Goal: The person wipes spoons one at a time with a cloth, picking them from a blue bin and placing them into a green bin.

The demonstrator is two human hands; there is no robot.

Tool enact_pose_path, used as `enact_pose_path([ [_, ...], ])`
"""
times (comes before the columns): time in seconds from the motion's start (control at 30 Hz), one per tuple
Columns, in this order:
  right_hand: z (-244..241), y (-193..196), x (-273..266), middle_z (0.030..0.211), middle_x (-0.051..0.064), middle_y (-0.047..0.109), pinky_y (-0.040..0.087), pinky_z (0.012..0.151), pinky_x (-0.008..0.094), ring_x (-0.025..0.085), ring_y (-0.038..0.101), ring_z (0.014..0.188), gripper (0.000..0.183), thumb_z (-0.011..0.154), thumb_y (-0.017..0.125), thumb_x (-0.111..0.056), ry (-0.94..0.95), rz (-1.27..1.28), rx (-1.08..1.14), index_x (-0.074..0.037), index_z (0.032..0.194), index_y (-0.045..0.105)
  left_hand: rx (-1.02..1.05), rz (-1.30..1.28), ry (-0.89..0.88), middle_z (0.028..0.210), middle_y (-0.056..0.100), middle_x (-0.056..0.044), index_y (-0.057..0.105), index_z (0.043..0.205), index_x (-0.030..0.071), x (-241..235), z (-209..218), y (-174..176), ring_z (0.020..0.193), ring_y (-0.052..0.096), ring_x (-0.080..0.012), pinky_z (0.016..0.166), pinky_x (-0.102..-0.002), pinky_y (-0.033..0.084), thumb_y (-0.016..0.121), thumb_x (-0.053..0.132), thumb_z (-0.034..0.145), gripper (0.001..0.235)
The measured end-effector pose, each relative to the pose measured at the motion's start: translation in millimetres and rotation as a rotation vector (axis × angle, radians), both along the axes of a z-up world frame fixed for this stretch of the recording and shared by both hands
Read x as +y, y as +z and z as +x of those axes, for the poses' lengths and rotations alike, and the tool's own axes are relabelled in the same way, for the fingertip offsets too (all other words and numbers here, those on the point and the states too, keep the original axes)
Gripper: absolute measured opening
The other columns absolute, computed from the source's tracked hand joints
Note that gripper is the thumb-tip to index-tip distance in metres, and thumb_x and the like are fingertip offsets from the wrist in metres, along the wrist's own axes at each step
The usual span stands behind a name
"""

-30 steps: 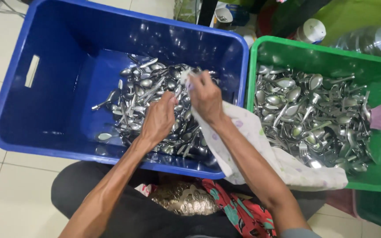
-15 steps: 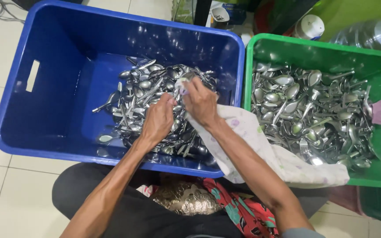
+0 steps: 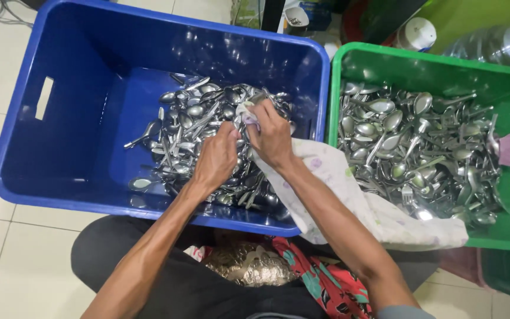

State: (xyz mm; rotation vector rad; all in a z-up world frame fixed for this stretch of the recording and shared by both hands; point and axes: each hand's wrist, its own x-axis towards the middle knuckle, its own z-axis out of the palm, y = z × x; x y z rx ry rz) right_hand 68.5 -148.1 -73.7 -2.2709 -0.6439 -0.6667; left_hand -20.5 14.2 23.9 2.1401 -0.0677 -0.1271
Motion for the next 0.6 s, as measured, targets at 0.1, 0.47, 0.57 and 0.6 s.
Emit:
enact_pose_path([
  [0.1,6,2,-5,0.095,0.008,0.058,0.059,0.062,0.042,0.035,0.069,0.075,0.021,0.081,0.072,-0.009,-0.1,-0.116,-0.095,-0.008,0.1,0.064,-0.004,0.036,-0.035,0.093,0.072,-0.029,0.06,0.106,0.004,3,-2,-5,0.092,0.067,-0.054,0.075,-0.061,0.049,0.039,0.018,0.105,0.025],
  [0.47,3,-19,-2,0.097,0.015,0.061,0.058,0.076,0.044,0.041,0.068,0.089,0.023,0.085,0.066,-0.004,0.061,0.045,0.046,-0.003,0.108,0.065,0.01,0.047,-0.019,0.086,0.072,-0.029,0.06,0.104,0.003,-1,2,-1,0.089,0.068,-0.0535,0.074,-0.062,0.049,0.038,0.017,0.105,0.026],
  [0.57,3,-13,-8,0.096,0.012,0.06,0.058,0.069,0.046,0.04,0.069,0.082,0.025,0.078,0.073,-0.004,-0.046,-0.07,0.061,-0.006,0.101,0.063,0.011,0.085,-0.046,0.089,0.073,-0.027,0.059,0.103,0.003,1,-6,6,0.087,0.069,-0.0523,0.073,-0.062,0.049,0.037,0.017,0.104,0.026],
  [0.6,1,-2,-9,0.096,0.012,0.06,0.058,0.069,0.046,0.04,0.069,0.082,0.025,0.078,0.073,-0.004,-0.048,-0.071,0.069,-0.006,0.101,0.063,0.019,0.083,-0.048,0.089,0.073,-0.027,0.059,0.103,0.003,0,-5,3,0.087,0.069,-0.0523,0.073,-0.062,0.049,0.037,0.017,0.104,0.026],
])
